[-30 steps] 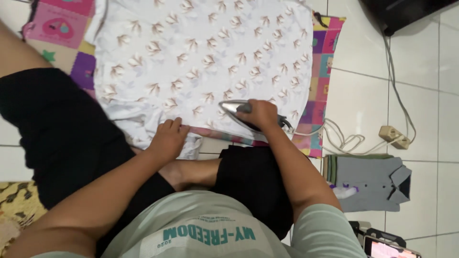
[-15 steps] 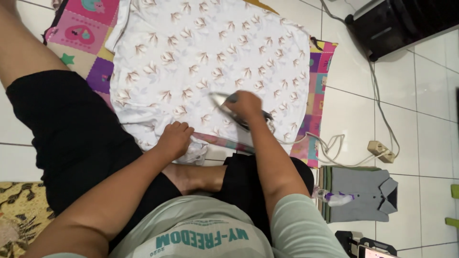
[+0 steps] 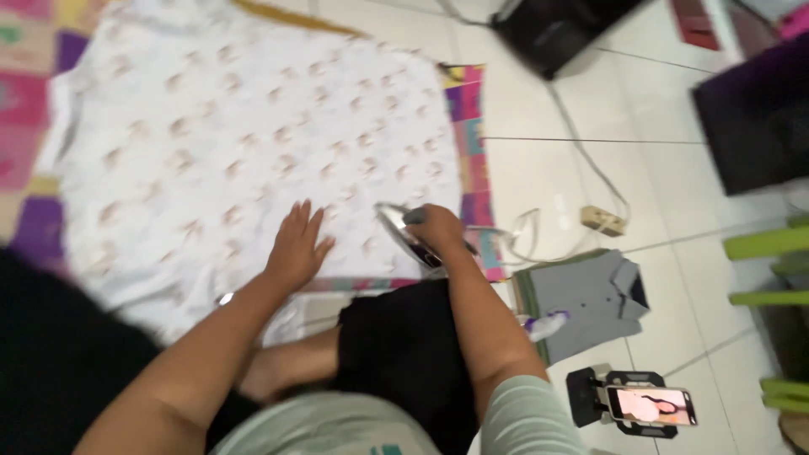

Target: Ironing a white patterned shirt on a mat placed on the tiled floor.

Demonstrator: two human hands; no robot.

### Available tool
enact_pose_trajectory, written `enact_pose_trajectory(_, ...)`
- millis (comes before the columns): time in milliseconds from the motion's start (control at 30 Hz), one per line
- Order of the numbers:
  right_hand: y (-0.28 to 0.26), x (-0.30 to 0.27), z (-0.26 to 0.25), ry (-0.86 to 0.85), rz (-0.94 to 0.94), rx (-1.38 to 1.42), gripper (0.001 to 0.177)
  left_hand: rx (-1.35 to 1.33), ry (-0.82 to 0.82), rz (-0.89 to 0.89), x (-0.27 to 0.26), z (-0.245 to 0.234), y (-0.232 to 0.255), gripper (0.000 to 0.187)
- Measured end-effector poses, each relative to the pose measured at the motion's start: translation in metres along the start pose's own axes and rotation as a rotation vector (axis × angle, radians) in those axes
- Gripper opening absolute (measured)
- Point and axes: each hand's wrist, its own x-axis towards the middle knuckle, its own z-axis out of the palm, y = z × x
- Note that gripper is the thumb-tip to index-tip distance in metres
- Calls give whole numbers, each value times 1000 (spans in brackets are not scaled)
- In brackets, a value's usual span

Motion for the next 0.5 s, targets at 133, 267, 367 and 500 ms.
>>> enact_pose_trajectory(133,105,15,-31,426,524,1118,28,243,-205,-25,13,29,19,77)
enact_pose_trajectory(267,255,58,-27,627,490,1398,18,375,-250,-46,12,32,26,78)
enact_pose_trajectory(367,296,81,-24,737,583,1875,11,398,-206,-57,12,30,30,78)
enact_pose_trajectory(500,265,82,-30,1088,614,1902,23,422,-162,-17,12,25,32,75)
